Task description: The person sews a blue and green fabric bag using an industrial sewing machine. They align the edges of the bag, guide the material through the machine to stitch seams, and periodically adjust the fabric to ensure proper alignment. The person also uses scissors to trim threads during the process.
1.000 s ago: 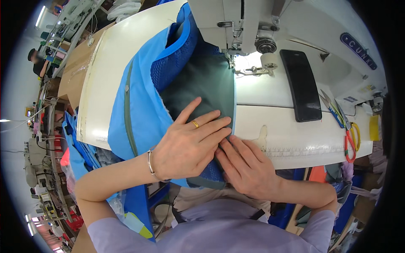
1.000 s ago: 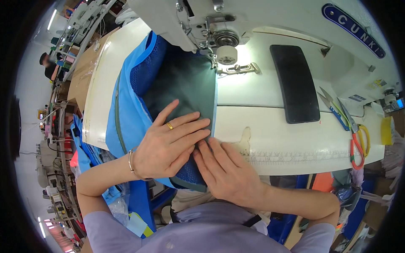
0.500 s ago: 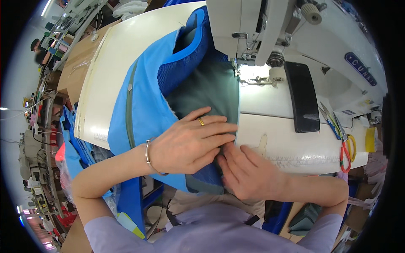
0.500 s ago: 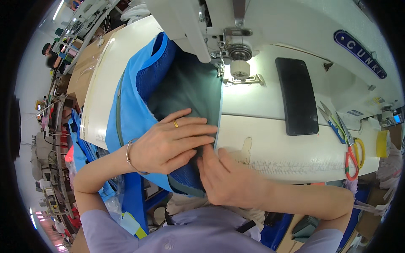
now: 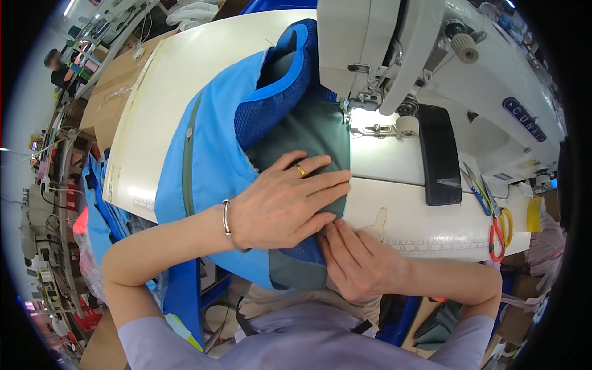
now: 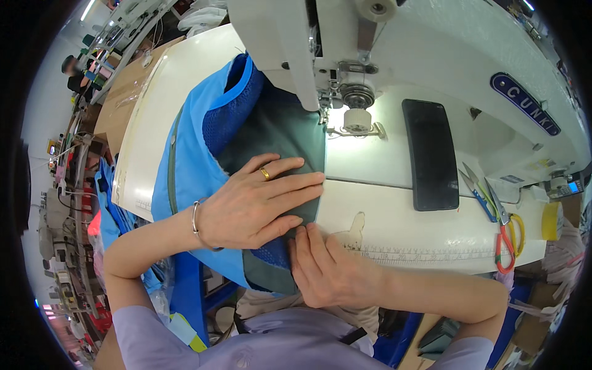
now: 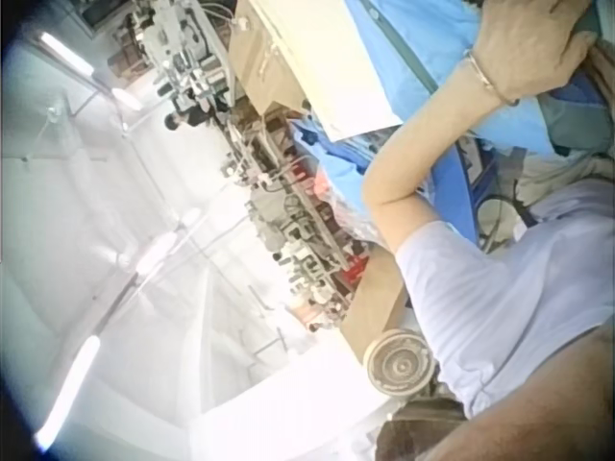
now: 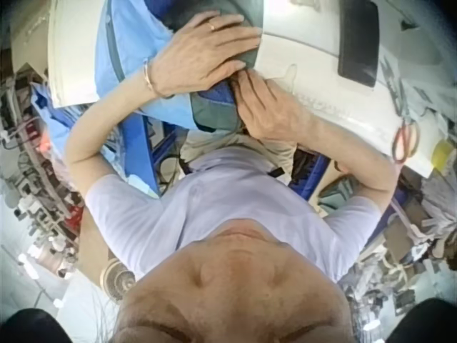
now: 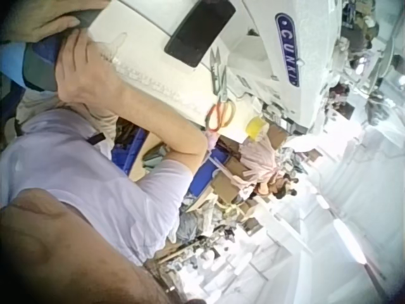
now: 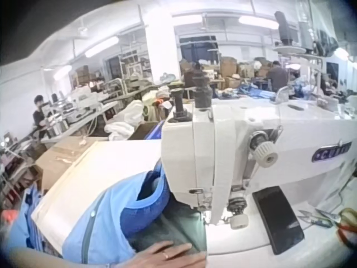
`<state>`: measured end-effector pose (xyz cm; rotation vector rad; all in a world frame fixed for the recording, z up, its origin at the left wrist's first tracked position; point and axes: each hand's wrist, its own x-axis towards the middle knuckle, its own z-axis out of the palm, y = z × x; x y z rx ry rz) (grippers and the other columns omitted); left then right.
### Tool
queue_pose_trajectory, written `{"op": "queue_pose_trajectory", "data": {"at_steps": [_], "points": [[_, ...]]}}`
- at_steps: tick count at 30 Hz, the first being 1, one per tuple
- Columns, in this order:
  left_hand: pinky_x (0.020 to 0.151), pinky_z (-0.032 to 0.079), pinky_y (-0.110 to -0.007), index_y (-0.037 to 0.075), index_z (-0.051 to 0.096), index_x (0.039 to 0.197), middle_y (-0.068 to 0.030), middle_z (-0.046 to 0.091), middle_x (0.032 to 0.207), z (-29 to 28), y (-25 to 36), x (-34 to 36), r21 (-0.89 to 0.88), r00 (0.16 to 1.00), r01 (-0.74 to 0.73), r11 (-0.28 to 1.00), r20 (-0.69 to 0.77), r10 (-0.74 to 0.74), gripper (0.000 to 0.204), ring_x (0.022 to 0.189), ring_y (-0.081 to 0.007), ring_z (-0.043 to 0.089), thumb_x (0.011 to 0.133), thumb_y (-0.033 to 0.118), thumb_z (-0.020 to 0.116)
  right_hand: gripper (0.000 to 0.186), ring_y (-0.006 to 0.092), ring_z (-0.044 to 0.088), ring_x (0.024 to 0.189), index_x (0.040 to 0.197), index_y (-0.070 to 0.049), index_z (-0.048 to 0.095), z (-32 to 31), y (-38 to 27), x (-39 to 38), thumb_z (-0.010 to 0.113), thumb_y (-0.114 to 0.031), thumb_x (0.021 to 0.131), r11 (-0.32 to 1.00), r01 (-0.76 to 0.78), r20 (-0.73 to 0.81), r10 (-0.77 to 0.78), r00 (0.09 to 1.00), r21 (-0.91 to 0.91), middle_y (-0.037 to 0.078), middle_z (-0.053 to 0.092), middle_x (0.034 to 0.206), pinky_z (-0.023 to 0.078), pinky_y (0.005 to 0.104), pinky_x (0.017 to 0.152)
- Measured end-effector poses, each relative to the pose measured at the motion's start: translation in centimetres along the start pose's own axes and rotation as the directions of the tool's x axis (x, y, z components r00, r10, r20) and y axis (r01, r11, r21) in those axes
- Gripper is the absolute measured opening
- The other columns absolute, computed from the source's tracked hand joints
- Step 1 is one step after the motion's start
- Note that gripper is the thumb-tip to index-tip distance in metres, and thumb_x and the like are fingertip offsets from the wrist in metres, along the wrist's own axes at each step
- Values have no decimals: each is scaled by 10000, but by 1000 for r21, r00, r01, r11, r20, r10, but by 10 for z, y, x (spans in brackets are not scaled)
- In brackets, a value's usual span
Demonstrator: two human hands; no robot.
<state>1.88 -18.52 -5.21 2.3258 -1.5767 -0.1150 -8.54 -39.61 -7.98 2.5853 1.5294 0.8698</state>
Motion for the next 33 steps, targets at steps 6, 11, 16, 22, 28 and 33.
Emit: {"op": "queue_pose_trajectory", "data": {"at_steps": [6, 11, 16, 22, 28, 33], "points": [[1125, 377, -504, 50, 654, 1317, -84, 599, 1431, -5, -1, 2, 10, 1000, -9, 1000, 21, 8, 440, 1328, -338, 524, 970, 319, 621, 370, 336, 722, 926, 993, 94, 732, 1, 2, 0, 593, -202, 820, 995, -51, -15, 52, 999, 82, 265, 729, 1012, 563, 311, 702], [1087, 432, -488, 54, 680, 1264, -74, 628, 1392, -11, -2, 8, 36, 1000, -17, 999, 20, 16, 405, 1291, -332, 557, 964, 323, 639, 364, 336, 714, 960, 990, 83, 736, -1, 4, 2, 600, -197, 802, 993, -68, 17, 66, 998, 94, 272, 723, 1045, 570, 302, 713], [1045, 482, -460, 57, 701, 1211, -69, 651, 1353, -10, -11, 16, 34, 999, -34, 999, -17, 35, 353, 1257, -330, 583, 945, 285, 660, 343, 342, 703, 997, 979, 71, 744, 3, 11, 1, 602, -196, 818, 991, -83, 5, 82, 997, 101, 273, 720, 1069, 542, 292, 669], [1013, 521, -438, 73, 708, 1193, -64, 678, 1305, -11, -28, 30, 61, 995, -30, 998, -91, 36, 311, 1202, -336, 628, 933, 239, 669, 270, 330, 698, 1011, 955, 55, 748, 12, 31, 3, 663, -155, 808, 991, -88, 11, 87, 996, 102, 272, 719, 1073, 520, 285, 641], [996, 524, -427, 43, 730, 1134, -99, 723, 1209, -13, -64, 46, -71, 984, -88, 994, -160, 76, 262, 1156, -311, 653, 910, 175, 705, 188, 312, 699, 1038, 914, 51, 734, 26, 43, 10, 713, -83, 784, 981, -185, -25, 187, 982, 55, 253, 710, 1110, 539, 297, 666], [989, 521, -439, 9, 736, 1093, -134, 738, 1152, -25, -42, 32, -86, 994, -25, 996, -112, 16, 237, 1089, -320, 680, 881, 113, 719, 303, 321, 696, 1032, 1020, 78, 737, 35, 46, 7, 690, -129, 804, 974, -221, -68, 224, 972, 55, 253, 704, 1093, 544, 297, 694]]}}
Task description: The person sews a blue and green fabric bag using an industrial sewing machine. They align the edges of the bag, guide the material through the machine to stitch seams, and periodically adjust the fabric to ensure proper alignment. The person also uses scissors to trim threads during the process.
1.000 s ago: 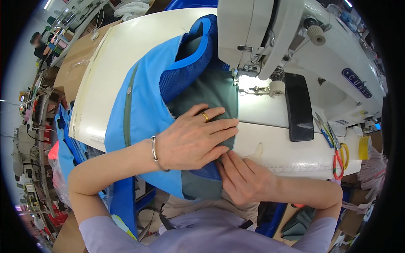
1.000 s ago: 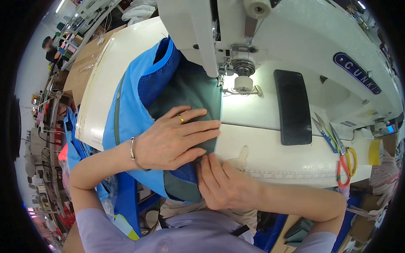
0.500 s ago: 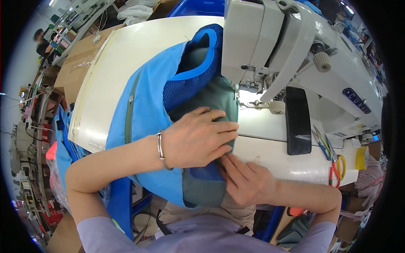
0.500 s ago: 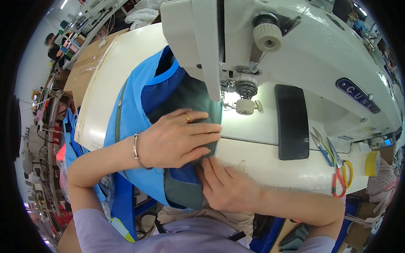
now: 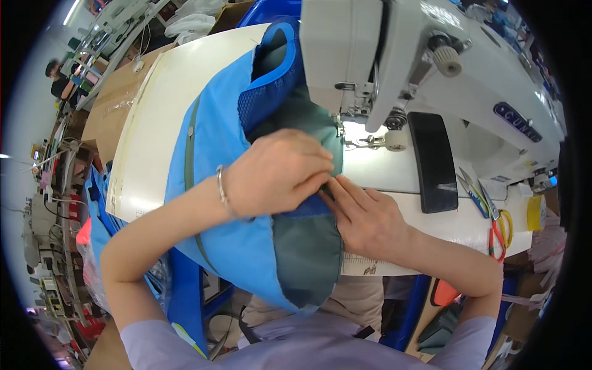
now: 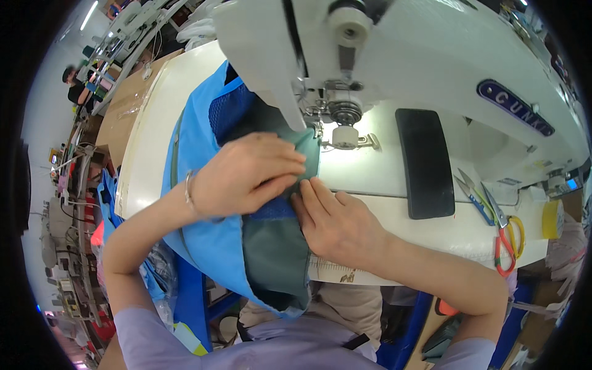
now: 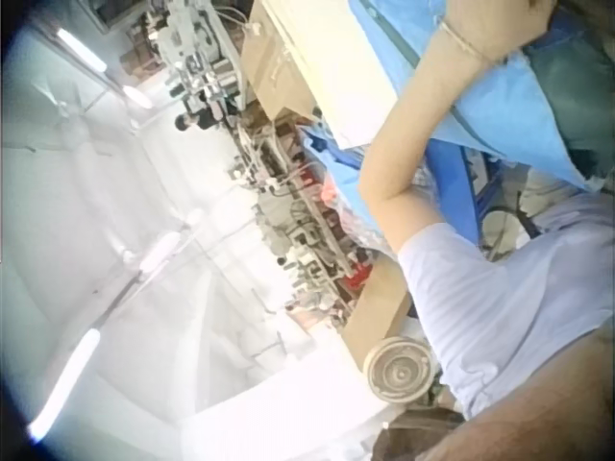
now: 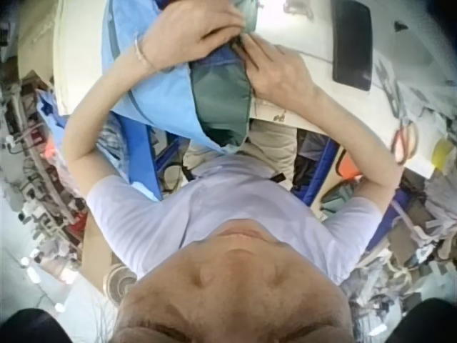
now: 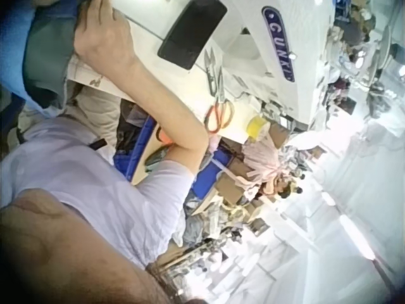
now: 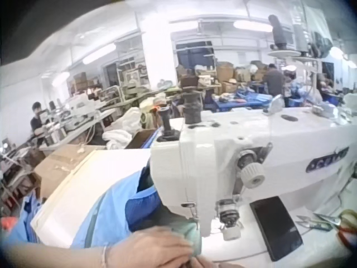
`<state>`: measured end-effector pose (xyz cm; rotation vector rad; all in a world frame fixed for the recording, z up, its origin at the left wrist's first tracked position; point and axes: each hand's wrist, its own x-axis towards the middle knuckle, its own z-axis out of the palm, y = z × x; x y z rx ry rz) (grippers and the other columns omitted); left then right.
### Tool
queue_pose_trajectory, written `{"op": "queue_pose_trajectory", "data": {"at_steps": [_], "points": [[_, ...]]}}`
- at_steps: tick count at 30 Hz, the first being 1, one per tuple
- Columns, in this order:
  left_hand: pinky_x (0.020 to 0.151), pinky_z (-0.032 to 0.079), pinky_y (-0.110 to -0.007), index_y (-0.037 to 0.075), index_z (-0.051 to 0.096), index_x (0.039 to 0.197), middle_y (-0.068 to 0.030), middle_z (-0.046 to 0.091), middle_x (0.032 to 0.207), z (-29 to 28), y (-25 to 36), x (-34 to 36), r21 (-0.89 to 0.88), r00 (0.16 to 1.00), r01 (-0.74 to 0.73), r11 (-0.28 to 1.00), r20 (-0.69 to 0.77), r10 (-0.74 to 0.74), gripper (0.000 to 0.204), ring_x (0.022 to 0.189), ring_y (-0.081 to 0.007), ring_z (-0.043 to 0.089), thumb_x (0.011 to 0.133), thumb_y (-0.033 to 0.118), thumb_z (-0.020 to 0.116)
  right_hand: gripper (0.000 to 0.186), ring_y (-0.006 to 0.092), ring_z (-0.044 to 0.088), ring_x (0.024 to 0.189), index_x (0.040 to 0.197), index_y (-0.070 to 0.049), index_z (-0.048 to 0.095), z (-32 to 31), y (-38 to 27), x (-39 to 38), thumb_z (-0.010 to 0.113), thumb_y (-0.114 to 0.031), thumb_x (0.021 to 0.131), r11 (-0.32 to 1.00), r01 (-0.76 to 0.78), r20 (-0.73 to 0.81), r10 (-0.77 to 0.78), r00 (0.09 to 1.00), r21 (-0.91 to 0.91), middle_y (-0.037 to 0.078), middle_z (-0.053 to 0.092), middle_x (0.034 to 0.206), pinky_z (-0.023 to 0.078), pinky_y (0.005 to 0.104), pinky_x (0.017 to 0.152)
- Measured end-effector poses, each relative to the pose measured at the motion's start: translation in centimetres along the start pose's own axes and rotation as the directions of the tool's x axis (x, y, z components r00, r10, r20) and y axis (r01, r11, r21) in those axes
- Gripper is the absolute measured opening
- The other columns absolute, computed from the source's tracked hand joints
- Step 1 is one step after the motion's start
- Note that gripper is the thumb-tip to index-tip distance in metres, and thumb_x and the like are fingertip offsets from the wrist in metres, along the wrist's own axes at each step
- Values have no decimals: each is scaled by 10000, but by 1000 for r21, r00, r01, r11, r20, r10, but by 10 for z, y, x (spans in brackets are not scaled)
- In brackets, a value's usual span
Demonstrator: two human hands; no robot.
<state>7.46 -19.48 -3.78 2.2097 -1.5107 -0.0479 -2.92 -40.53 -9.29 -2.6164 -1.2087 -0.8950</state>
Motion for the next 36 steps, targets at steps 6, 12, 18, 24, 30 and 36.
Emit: {"op": "queue_pose_trajectory", "data": {"at_steps": [6, 12, 18, 24, 30, 36], "points": [[1024, 505, -443, -2, 742, 1099, -154, 723, 1216, 5, 30, -31, -60, 996, 93, 994, 17, -92, 235, 1182, -353, 655, 900, 97, 668, 389, 329, 697, 1034, 1072, 99, 719, -8, -10, -1, 647, -159, 790, 1000, 18, 52, -17, 999, -20, 243, 712, 1073, 536, 292, 716], [1064, 476, -494, 3, 741, 1126, -161, 681, 1315, 9, 29, -34, -63, 998, 52, 997, 43, -50, 271, 1298, -381, 587, 893, 94, 639, 390, 328, 690, 1010, 1050, 107, 723, -23, -16, -12, 636, -180, 801, 993, 115, 45, -115, 992, 14, 232, 723, 1037, 520, 318, 740], [1141, 401, -550, 6, 731, 1183, -165, 661, 1350, 9, 28, -27, -24, 998, -12, 1000, 59, 13, 362, 1357, -379, 542, 844, 96, 640, 379, 353, 686, 984, 1001, 111, 731, -22, -16, -17, 638, -197, 799, 991, 130, 8, -130, 991, -3, 228, 730, 992, 516, 362, 789], [1167, 361, -545, 42, 715, 1244, -127, 648, 1383, 9, 25, -22, -34, 989, -19, 999, 143, 24, 391, 1363, -363, 539, 887, 175, 624, 350, 357, 695, 935, 961, 113, 726, -19, -17, -16, 645, -182, 790, 995, 102, -12, -101, 995, 22, 236, 727, 961, 532, 368, 798], [1137, 391, -546, 66, 722, 1223, -106, 661, 1356, 8, 22, -21, -23, 988, -45, 999, 144, 48, 365, 1329, -342, 566, 931, 274, 650, 327, 352, 705, 917, 957, 108, 724, -17, -19, -12, 652, -151, 770, 996, 86, -23, -86, 996, 22, 251, 719, 960, 551, 348, 750], [1085, 444, -569, 59, 741, 1148, -93, 676, 1319, 4, 9, -11, -27, 986, -93, 995, 135, 96, 317, 1276, -313, 604, 948, 292, 661, 331, 323, 711, 940, 985, 100, 720, -11, -13, -5, 655, -136, 761, 998, 65, -13, -65, 998, 9, 240, 716, 995, 548, 328, 730]]}}
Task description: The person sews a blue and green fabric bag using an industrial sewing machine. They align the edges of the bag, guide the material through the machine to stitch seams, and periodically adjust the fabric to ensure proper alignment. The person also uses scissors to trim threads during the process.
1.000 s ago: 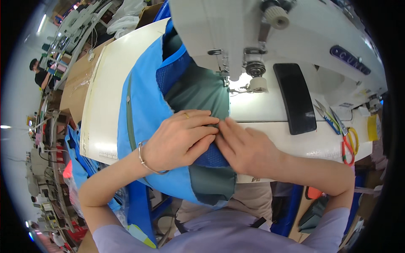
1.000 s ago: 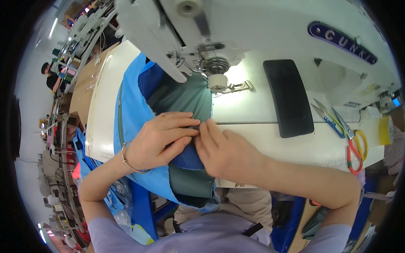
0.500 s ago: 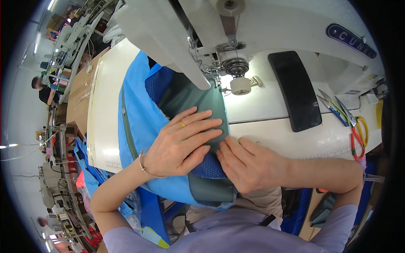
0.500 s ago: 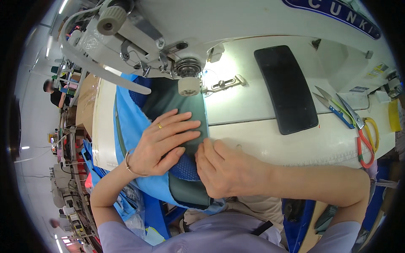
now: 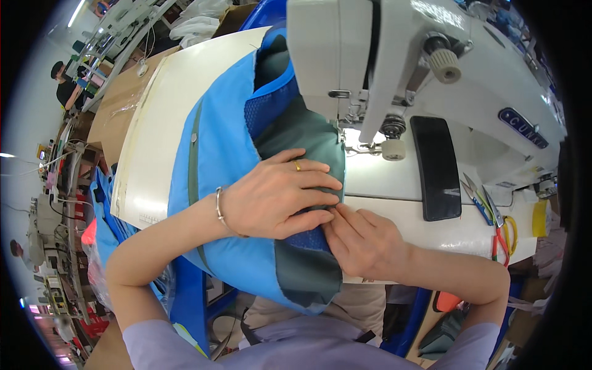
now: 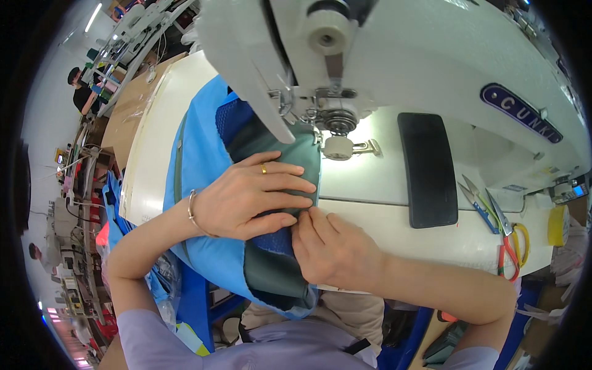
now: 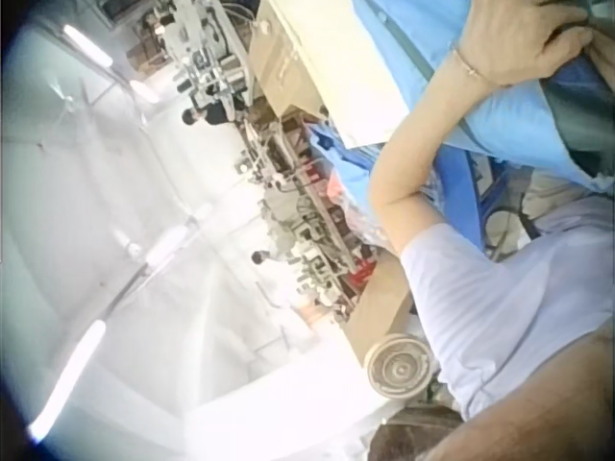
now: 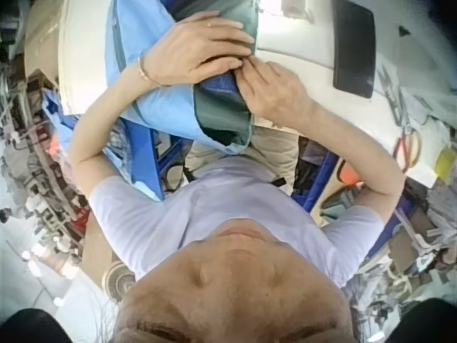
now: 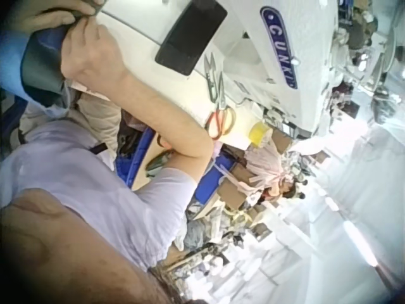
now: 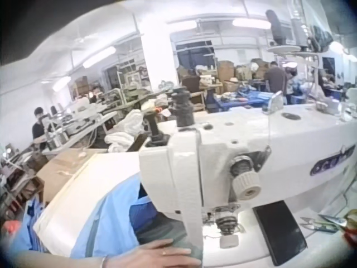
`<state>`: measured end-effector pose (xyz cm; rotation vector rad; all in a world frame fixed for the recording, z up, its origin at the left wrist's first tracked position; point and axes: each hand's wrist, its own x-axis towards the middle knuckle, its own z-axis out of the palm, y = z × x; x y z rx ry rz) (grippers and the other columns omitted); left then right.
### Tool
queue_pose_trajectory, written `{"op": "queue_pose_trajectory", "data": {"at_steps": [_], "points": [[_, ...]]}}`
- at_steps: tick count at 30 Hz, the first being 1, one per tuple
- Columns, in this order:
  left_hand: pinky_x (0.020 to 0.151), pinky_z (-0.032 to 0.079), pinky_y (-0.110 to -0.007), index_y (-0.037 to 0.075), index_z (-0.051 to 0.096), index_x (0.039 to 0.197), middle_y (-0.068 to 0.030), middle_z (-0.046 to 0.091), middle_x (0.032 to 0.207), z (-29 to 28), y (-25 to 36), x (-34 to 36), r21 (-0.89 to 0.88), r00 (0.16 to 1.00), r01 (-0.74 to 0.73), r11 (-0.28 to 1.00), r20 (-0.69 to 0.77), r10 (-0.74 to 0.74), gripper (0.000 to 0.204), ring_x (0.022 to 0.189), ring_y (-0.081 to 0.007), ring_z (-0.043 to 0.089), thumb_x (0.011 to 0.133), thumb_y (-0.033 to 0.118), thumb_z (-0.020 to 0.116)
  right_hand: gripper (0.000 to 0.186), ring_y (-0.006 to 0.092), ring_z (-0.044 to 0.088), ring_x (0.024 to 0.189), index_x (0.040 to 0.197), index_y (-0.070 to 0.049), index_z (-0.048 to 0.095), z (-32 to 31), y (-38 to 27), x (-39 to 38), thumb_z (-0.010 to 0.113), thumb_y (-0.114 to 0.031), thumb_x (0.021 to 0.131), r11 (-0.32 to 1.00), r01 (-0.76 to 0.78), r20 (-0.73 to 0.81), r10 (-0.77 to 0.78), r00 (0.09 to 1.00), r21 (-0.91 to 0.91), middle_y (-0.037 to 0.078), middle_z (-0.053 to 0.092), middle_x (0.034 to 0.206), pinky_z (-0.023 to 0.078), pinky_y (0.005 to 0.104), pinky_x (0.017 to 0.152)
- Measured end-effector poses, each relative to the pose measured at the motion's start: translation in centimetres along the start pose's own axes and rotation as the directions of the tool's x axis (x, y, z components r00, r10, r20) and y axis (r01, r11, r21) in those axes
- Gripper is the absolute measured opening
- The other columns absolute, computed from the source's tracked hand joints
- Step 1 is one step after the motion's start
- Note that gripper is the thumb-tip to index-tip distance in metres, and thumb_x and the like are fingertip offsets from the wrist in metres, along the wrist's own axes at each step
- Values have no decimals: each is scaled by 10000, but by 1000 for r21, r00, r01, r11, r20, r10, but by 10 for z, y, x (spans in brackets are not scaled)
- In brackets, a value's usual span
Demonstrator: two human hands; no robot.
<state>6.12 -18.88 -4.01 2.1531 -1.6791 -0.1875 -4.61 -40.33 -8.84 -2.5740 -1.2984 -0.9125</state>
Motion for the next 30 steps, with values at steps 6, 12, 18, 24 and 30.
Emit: {"op": "queue_pose_trajectory", "data": {"at_steps": [6, 12, 18, 24, 30], "points": [[1080, 442, -589, 67, 752, 1119, -83, 695, 1294, -3, -23, 10, 15, 999, -18, 1000, -27, 18, 295, 1256, -293, 620, 965, 298, 654, 297, 288, 708, 960, 984, 74, 716, 13, 16, 4, 671, -103, 750, 998, -58, -33, 58, 998, 7, 208, 707, 1033, 542, 309, 697], [1015, 502, -431, 5, 743, 1081, -140, 715, 1221, -25, -40, 14, -65, 993, -3, 998, -116, -5, 281, 1173, -307, 654, 1019, 234, 592, 422, 286, 713, 1034, 1119, 56, 702, 23, 31, 9, 674, -54, 713, 980, -179, -8, 180, 984, 85, 176, 709, 1139, 574, 364, 777], [779, 512, -301, -46, 734, 939, -115, 731, 924, -70, 9, -96, -225, 618, 584, 780, -499, -607, 399, 880, -172, 676, 1065, 269, 524, 286, 279, 705, 965, 1036, 40, 715, 27, 35, 14, 744, -53, 767, 965, -216, -108, 233, 967, 148, 147, 714, 1067, 569, 371, 791], [612, 499, -354, 5, 778, 802, -123, 676, 620, -42, 24, -197, -145, 211, 950, 278, -358, -909, 672, 615, -243, 684, 980, 609, 543, 435, 316, 714, 989, 1170, -1, 685, 22, 38, 6, 774, -85, 752, 882, -350, -70, 390, 918, 315, 167, 727, 1071, 570, 417, 855], [618, 526, -269, -45, 780, 860, -98, 704, 680, -25, 56, -224, -479, 278, 831, 284, -85, -957, 587, 633, -154, 667, 987, 506, 623, 270, 264, 716, 797, 1063, -33, 725, -47, -26, -22, 662, 43, 811, 712, -501, -24, 587, 810, 492, 116, 731, 893, 560, 336, 707]]}}
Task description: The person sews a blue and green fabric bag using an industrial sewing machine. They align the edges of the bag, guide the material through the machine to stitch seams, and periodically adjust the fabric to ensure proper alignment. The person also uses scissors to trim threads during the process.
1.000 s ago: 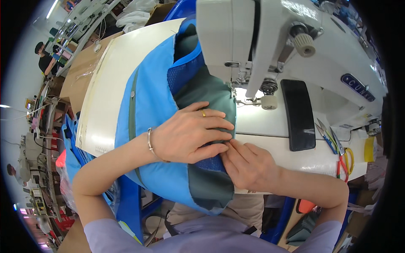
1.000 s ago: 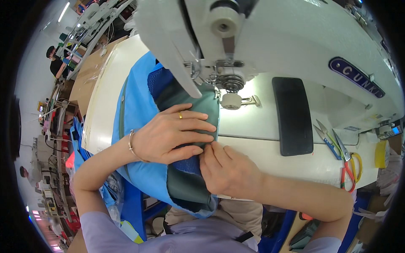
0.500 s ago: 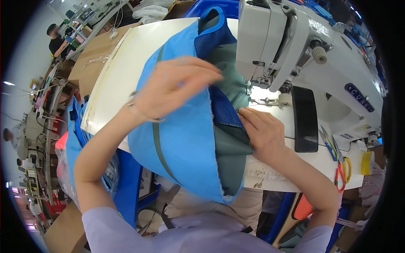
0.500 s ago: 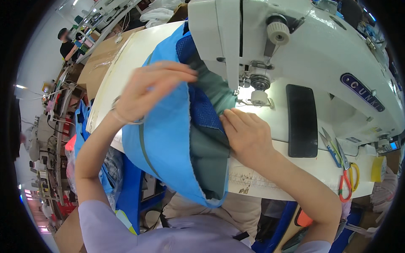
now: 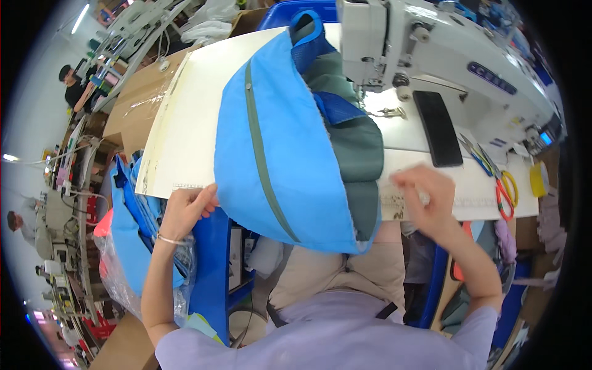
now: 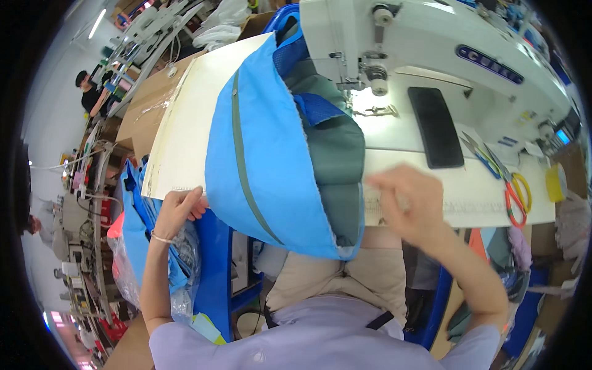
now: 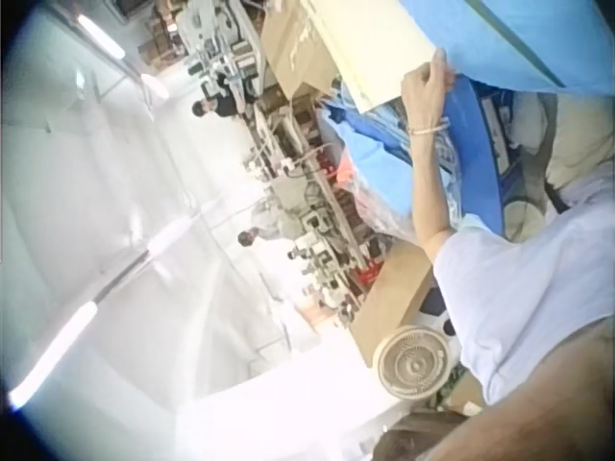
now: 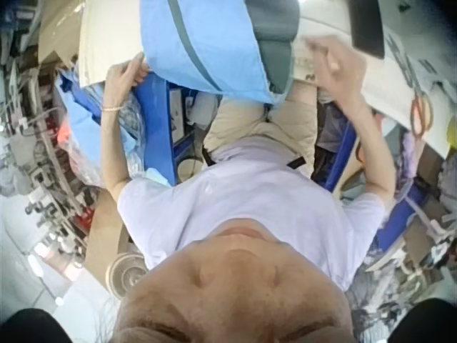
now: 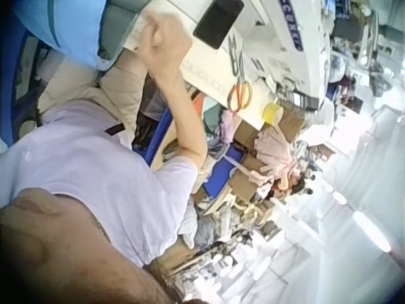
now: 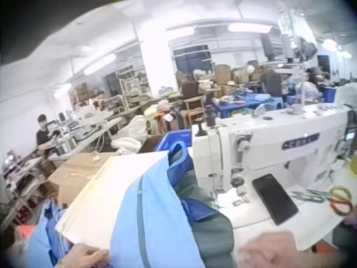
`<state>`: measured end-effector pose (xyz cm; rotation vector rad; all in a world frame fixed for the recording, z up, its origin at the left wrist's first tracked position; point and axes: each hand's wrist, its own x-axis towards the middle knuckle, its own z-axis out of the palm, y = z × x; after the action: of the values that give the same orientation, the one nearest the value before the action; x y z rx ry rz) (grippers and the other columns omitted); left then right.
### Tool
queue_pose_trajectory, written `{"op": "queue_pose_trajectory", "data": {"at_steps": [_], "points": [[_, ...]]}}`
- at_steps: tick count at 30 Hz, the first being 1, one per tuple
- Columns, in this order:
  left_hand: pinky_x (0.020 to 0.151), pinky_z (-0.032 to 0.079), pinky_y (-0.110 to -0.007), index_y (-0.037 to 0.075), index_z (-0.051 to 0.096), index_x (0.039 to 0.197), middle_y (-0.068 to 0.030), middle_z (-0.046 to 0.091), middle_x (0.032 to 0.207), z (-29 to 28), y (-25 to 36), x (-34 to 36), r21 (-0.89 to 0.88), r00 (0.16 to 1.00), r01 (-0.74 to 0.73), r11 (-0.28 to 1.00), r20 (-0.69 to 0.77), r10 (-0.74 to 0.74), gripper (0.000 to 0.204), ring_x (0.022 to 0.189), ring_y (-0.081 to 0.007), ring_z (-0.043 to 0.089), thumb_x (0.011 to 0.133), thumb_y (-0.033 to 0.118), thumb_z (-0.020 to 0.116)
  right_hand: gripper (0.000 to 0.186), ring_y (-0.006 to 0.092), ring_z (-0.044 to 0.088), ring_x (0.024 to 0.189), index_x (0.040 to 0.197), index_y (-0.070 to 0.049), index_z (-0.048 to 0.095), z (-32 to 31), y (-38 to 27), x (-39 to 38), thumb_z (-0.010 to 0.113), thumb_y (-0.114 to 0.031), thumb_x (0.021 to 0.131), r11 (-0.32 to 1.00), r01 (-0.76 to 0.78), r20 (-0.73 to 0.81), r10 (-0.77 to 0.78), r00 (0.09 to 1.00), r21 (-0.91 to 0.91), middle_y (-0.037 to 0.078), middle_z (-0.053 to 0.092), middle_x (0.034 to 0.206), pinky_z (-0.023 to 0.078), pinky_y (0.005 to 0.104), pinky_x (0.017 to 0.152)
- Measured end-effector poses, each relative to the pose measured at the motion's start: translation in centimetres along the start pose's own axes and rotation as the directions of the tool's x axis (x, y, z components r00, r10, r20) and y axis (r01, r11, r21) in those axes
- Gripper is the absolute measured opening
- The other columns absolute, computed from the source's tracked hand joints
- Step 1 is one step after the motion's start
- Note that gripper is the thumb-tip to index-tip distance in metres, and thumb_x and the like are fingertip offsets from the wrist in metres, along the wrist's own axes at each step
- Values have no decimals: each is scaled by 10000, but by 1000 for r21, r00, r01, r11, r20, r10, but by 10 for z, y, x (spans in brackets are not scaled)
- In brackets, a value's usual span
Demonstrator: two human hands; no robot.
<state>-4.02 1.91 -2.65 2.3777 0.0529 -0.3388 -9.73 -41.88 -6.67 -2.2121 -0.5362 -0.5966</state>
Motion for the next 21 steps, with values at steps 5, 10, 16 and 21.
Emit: {"op": "queue_pose_trajectory", "data": {"at_steps": [5, 10, 16, 21], "points": [[642, 533, -256, -41, 772, 981, -72, 725, 819, 20, 6, -13, -167, 967, -4, 986, 249, 46, 439, 703, -127, 657, 996, 384, 663, 216, 262, 649, 697, 1021, -43, 720, 31, -59, -42, 749, -92, 813, 991, -126, 58, 129, 990, -47, 82, 679, 776, 522, 379, 699], [704, 536, -251, -23, 772, 907, -71, 702, 764, 40, 26, -27, -355, 905, -84, 931, 364, 220, 406, 668, -129, 648, 1028, 337, 629, 236, 277, 633, 768, 956, -39, 671, 79, -91, -39, 784, -208, 836, 923, -267, 128, 240, 962, 279, 93, 667, 805, 493, 386, 688], [623, 612, -323, -8, 756, 948, -135, 744, 814, 0, -51, -36, -188, 658, 195, 963, 753, 13, 371, 747, -233, 740, 1010, 341, 643, 239, 304, 639, 898, 1013, -18, 576, 42, -149, -43, 719, -190, 931, 702, -403, 489, 89, 868, 587, 117, 656, 894, 503, 394, 721], [715, 634, -366, -14, 672, 1253, -182, 742, 1086, 84, -71, -65, -203, 497, 393, 897, 867, -22, 405, 954, -271, 742, 990, 294, 658, 191, 325, 640, 945, 1013, -29, 563, 36, -150, -48, 690, -161, 957, 687, -151, 278, -77, 957, 711, 114, 648, 910, 522, 431, 837]]}}
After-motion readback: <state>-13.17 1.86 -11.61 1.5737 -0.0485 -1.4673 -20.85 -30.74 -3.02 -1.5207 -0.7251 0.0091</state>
